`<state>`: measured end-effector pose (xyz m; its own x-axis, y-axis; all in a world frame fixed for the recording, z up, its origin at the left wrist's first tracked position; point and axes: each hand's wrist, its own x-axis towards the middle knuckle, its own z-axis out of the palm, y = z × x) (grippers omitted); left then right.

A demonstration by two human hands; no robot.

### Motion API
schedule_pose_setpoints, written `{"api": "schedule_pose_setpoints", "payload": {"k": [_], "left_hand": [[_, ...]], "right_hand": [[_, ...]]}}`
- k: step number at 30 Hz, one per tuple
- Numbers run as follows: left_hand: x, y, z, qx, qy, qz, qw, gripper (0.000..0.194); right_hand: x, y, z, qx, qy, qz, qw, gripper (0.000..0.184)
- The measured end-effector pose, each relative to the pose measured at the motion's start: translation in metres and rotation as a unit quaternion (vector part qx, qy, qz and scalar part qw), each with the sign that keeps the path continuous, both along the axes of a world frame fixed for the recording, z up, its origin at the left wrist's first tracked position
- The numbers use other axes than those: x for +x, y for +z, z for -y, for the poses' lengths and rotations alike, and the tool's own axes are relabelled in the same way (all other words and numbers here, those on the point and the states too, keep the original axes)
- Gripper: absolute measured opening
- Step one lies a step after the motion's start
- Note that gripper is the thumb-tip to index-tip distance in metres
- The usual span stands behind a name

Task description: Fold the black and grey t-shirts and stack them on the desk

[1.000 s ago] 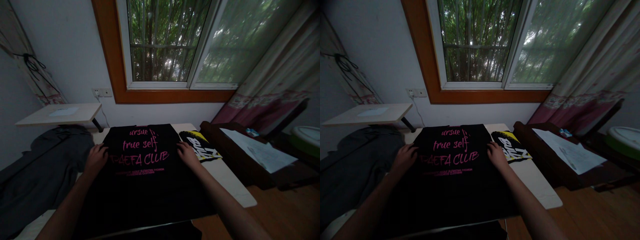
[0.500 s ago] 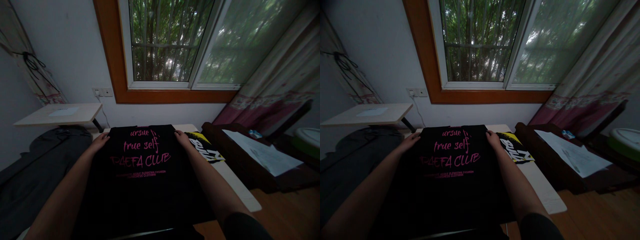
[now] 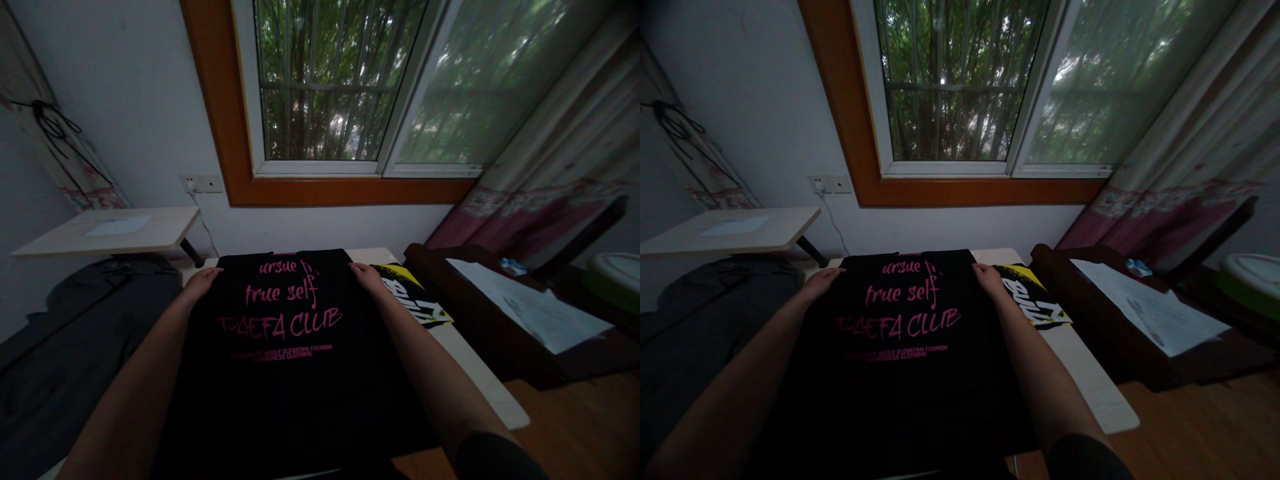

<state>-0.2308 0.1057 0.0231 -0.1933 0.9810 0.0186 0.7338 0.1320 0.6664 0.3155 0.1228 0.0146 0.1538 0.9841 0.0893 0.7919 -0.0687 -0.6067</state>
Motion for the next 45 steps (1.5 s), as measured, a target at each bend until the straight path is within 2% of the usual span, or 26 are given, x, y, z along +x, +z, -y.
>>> {"api": "schedule_pose_setpoints", "payload": {"k": [6,12,18,24,28,31,35,41,45], "left_hand": [[0.0,-0.007,-0.009,0.0,0.047,-0.02,0.999,0.043],[-0.002,-0.016,-0.021,0.018,0.077,-0.028,0.997,0.042],[-0.004,-0.017,-0.024,0.038,0.063,-0.014,0.997,0.042],[-0.014,-0.008,-0.008,0.034,0.011,0.047,0.998,0.042],[-0.018,-0.004,0.004,0.021,0.009,0.094,0.995,0.04],[-0.015,-0.002,0.007,0.021,0.016,0.137,0.99,0.046],[-0.006,-0.002,0.003,0.019,0.022,0.204,0.978,0.053],[-0.004,-0.009,-0.013,0.012,0.074,0.265,0.961,0.045],[-0.005,-0.013,-0.022,0.025,0.089,0.282,0.955,0.043]], "right_hand": [[0.003,-0.002,-0.006,-0.017,-0.005,0.006,1.0,0.038],[0.002,0.001,-0.025,-0.034,-0.013,-0.006,0.999,0.037],[-0.006,0.006,-0.033,-0.028,-0.014,-0.034,0.999,0.037],[0.001,0.005,-0.019,-0.027,0.0,-0.09,0.996,0.035],[0.005,0.002,-0.009,-0.031,0.007,-0.142,0.989,0.033],[0.004,0.001,-0.007,-0.024,0.004,-0.184,0.983,0.038],[0.001,0.0,-0.01,-0.023,0.002,-0.237,0.971,0.036],[0.001,-0.006,-0.017,-0.028,-0.024,-0.278,0.96,0.033],[-0.002,-0.003,-0.024,-0.03,-0.038,-0.281,0.958,0.035]]}}
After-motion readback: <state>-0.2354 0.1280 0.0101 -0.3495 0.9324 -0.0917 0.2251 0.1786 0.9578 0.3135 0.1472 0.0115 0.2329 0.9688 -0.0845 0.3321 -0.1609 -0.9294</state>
